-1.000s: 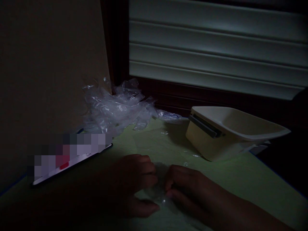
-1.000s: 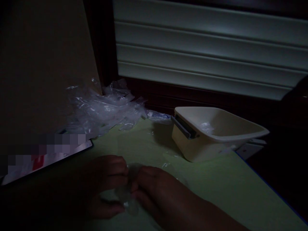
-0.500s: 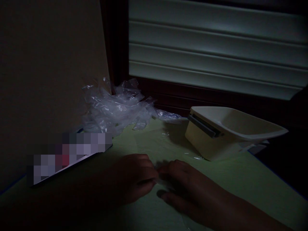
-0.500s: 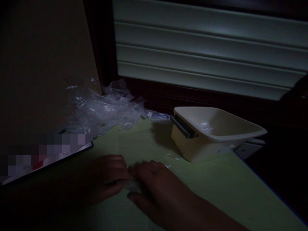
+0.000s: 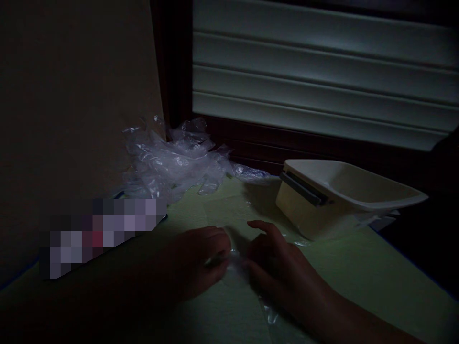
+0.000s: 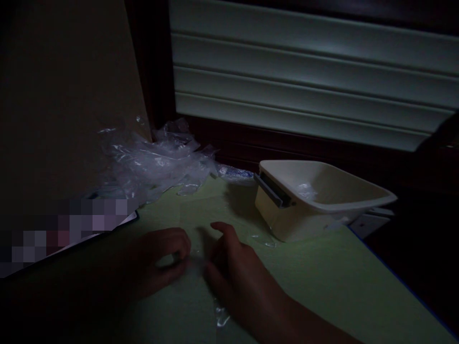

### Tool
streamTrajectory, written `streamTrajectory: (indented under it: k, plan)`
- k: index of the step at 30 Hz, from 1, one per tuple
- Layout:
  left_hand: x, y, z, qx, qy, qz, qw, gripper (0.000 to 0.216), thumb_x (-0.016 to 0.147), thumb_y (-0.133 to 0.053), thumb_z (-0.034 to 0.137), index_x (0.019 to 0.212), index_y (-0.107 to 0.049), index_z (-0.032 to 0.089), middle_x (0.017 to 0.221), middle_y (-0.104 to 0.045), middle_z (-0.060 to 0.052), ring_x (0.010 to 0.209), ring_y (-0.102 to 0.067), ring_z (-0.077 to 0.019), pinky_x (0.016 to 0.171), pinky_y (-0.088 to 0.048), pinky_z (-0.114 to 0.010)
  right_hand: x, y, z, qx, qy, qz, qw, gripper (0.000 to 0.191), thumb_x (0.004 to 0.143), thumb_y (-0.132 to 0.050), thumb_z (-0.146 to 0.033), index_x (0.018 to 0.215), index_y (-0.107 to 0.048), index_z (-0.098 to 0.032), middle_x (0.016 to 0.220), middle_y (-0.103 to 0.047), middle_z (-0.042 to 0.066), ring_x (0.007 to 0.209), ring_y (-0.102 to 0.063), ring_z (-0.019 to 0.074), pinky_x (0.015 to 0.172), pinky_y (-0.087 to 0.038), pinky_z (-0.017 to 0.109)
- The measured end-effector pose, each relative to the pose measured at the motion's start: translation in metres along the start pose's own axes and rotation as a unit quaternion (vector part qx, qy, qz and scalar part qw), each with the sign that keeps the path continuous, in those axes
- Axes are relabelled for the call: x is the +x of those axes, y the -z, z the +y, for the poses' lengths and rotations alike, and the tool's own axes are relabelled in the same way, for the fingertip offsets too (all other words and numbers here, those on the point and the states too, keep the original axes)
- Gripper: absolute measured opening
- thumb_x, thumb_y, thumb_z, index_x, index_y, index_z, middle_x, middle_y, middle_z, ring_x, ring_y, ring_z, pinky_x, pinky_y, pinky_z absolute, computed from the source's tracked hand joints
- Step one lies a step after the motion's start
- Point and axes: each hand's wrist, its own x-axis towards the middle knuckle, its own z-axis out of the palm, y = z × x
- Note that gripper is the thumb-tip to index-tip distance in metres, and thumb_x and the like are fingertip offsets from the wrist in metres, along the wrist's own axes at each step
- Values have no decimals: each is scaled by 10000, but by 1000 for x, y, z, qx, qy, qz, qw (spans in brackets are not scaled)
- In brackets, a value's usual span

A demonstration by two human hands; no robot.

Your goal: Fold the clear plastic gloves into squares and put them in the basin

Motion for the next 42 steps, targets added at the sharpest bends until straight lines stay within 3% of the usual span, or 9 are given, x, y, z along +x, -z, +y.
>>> streamTrajectory:
  k: [7,13,19,25,30,34,38,42]
  plan:
    - [3,6,3,61,-3,26,998,186,658,-512,25,670,-394,168,732,-463,10,651,-443,-123,547,-328,-217,4,-5,0,-14,-17,58,998,204,753,-519,-144,863,-358,-208,683,-536,-17,552,-510,109,468,-393,206]
    - [2,12,11,213,-63,-2,975,198,697,-530,20,643,-412,170,693,-467,0,630,-435,-150,559,-350,-268,5,-6,-3,-32,-29,64,997,191,730,-487,-111,817,-352,-215,628,-507,-39,508,-479,98,437,-350,195]
    - [1,8,5,230,-10,34,972,187,732,-498,10,645,-434,163,645,-439,11,569,-418,-136,520,-336,-260,8,-8,-4,-42,-29,76,996,196,723,-491,-100,798,-351,-216,617,-486,-51,505,-466,94,437,-331,188]
    - [1,12,17,197,-140,-18,970,146,780,-538,98,649,-508,156,660,-496,3,613,-432,-141,555,-340,-275,6,-8,1,-89,0,74,993,162,746,-520,-99,808,-408,-199,643,-514,-31,526,-476,99,461,-347,194]
    - [-3,10,18,202,-203,-88,954,146,806,-537,137,661,-542,150,643,-530,3,618,-446,-148,560,-343,-301,7,7,-1,-193,153,18,969,181,799,-445,-21,782,-555,-164,799,-598,57,712,-554,153,614,-432,258]
    - [-3,8,16,193,-207,-90,955,135,815,-540,150,683,-566,142,678,-557,-10,647,-476,-151,585,-364,-301,9,13,-2,-246,226,-44,941,201,821,-524,-71,969,-616,-172,1016,-644,70,919,-573,197,788,-428,328]
    - [-3,7,14,188,-197,-90,958,157,817,-538,172,666,-563,139,661,-560,-10,622,-471,-146,553,-358,-296,10,12,3,-261,227,-100,933,214,844,-534,-129,1032,-615,-192,1063,-641,60,938,-574,187,816,-416,340]
    - [-2,7,14,180,-194,-96,960,161,819,-530,166,665,-570,139,649,-559,-10,629,-483,-147,582,-371,-298,13,16,9,-265,178,-83,944,298,813,-516,-62,1056,-624,-197,1090,-638,65,977,-572,196,844,-427,354]
